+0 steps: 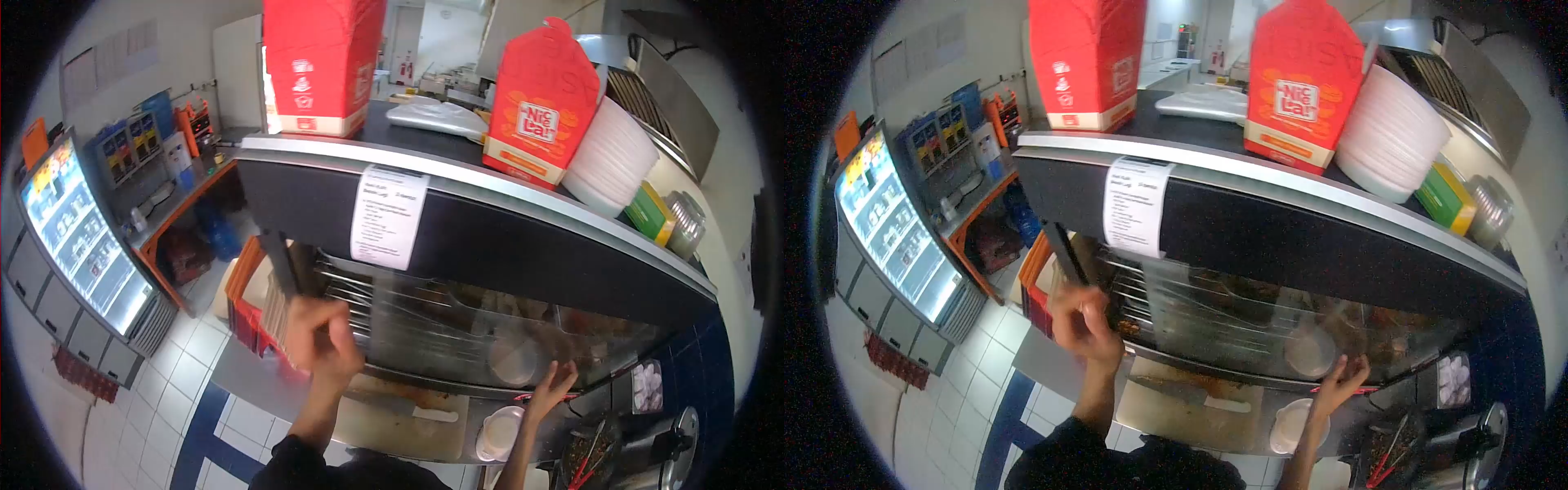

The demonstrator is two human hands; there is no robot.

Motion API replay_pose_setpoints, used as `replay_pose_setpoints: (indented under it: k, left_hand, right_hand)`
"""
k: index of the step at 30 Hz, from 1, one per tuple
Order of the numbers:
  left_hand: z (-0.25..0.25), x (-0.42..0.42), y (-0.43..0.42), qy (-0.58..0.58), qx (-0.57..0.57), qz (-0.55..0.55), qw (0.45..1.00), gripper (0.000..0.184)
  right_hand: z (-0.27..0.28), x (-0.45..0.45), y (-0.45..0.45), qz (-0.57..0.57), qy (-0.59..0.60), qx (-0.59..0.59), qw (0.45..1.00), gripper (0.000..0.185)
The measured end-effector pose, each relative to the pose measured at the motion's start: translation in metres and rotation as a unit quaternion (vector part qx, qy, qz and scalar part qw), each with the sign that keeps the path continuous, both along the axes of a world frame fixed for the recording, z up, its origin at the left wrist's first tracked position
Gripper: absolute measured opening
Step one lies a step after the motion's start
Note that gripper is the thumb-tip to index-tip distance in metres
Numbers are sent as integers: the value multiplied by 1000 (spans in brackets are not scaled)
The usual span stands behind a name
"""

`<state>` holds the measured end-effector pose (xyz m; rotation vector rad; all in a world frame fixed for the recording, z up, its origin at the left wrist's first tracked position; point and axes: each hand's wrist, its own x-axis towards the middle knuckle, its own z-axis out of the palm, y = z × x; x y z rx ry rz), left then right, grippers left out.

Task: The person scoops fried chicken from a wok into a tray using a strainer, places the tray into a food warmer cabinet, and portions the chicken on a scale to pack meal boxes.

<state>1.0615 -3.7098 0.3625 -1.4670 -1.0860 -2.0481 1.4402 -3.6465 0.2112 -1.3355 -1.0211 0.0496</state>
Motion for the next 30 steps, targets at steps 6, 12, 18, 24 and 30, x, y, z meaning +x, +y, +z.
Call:
replay_pose_setpoints:
  k: [6,12,18,24,30]
  left_hand:
    - [68,-17,20,-64,-31,23,997,25]
    - [75,-15,30,-30,-75,-54,995,34]
    - [68,1,30,-96,-67,-136,984,25]
    - [-33,126,-24,-95,-249,-362,893,20]
    - [-153,311,-122,23,-461,-603,650,25]
  right_hand:
    - [20,-109,-39,204,68,-37,976,47]
    - [16,-115,-39,180,31,-38,983,53]
    - [37,-98,-59,222,-2,-112,969,56]
    - [120,-62,-143,496,163,-128,843,40]
    - [0,42,-263,143,290,-145,935,42]
